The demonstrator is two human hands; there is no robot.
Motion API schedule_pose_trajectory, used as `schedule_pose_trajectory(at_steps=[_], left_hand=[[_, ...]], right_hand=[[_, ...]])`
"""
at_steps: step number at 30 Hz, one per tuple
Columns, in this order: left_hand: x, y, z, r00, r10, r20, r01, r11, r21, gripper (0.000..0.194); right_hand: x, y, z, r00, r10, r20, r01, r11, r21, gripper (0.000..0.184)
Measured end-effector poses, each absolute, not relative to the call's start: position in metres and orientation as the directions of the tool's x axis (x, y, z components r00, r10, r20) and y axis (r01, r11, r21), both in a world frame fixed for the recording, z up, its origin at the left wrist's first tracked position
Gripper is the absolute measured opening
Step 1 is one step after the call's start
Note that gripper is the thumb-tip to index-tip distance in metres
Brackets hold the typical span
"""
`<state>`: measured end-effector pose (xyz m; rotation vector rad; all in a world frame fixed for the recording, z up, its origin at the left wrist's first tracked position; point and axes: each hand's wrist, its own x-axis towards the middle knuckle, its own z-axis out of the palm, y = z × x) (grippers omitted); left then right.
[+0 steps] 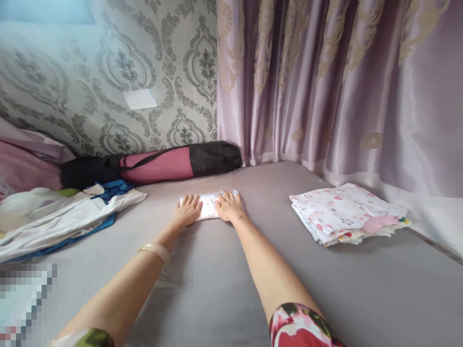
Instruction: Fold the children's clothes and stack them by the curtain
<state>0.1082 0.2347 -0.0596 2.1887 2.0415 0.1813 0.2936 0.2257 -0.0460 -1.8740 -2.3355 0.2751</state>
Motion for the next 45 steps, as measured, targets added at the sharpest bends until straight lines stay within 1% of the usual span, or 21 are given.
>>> schedule_pose_trajectory(at_steps=[3, 9, 13, 16, 20, 22, 27, 32, 34, 39, 42, 45], left_hand=[[0.108, 0.235, -0.058, 0.07, 0.997, -0.022, 0.983, -0.066, 0.171, 0.063], [0.103, 0.239, -0.056, 0.119, 0.993, -0.02, 0.985, -0.115, 0.13, 0.059], [0.098, 0.244, -0.053, 0.139, 0.989, -0.04, 0.985, -0.134, 0.109, 0.061], [0.095, 0.246, -0.052, 0.153, 0.988, -0.024, 0.983, -0.15, 0.107, 0.061], [0.093, 0.248, -0.052, 0.128, 0.992, 0.014, 0.981, -0.129, 0.142, 0.056], [0.093, 0.249, -0.052, 0.095, 0.995, 0.031, 0.982, -0.099, 0.159, 0.052], [0.09, 0.251, -0.052, 0.075, 0.994, 0.084, 0.981, -0.089, 0.17, 0.047], [0.086, 0.256, -0.054, 0.102, 0.987, 0.126, 0.976, -0.124, 0.181, 0.044], [0.085, 0.259, -0.057, 0.086, 0.987, 0.136, 0.976, -0.111, 0.189, 0.045], [0.081, 0.265, -0.063, -0.1, 0.981, 0.167, 0.954, 0.047, 0.295, 0.045], [0.078, 0.264, -0.064, -0.126, 0.978, 0.167, 0.94, 0.064, 0.336, 0.042], [0.078, 0.262, -0.063, -0.138, 0.974, 0.178, 0.933, 0.068, 0.354, 0.041]], right_hand=[[0.293, 0.225, -0.044, -0.219, 0.976, -0.014, 0.951, 0.21, -0.228, 0.06], [0.294, 0.225, -0.043, -0.218, 0.976, -0.022, 0.948, 0.207, -0.241, 0.059], [0.294, 0.227, -0.045, -0.225, 0.974, -0.036, 0.945, 0.209, -0.25, 0.06], [0.295, 0.228, -0.043, -0.228, 0.973, -0.037, 0.942, 0.21, -0.261, 0.06], [0.299, 0.234, -0.034, -0.242, 0.97, -0.025, 0.929, 0.224, -0.295, 0.059], [0.302, 0.237, -0.03, -0.251, 0.968, -0.007, 0.928, 0.239, -0.288, 0.057], [0.308, 0.244, -0.034, -0.265, 0.958, 0.113, 0.93, 0.285, -0.232, 0.042], [0.316, 0.254, -0.045, -0.296, 0.944, 0.147, 0.907, 0.326, -0.268, 0.035], [0.32, 0.258, -0.049, -0.293, 0.941, 0.172, 0.898, 0.332, -0.288, 0.035], [0.325, 0.263, -0.061, -0.257, 0.939, 0.228, 0.887, 0.323, -0.33, 0.038], [0.325, 0.263, -0.064, -0.212, 0.95, 0.227, 0.902, 0.28, -0.33, 0.04], [0.324, 0.26, -0.061, -0.161, 0.962, 0.22, 0.927, 0.224, -0.302, 0.041]])
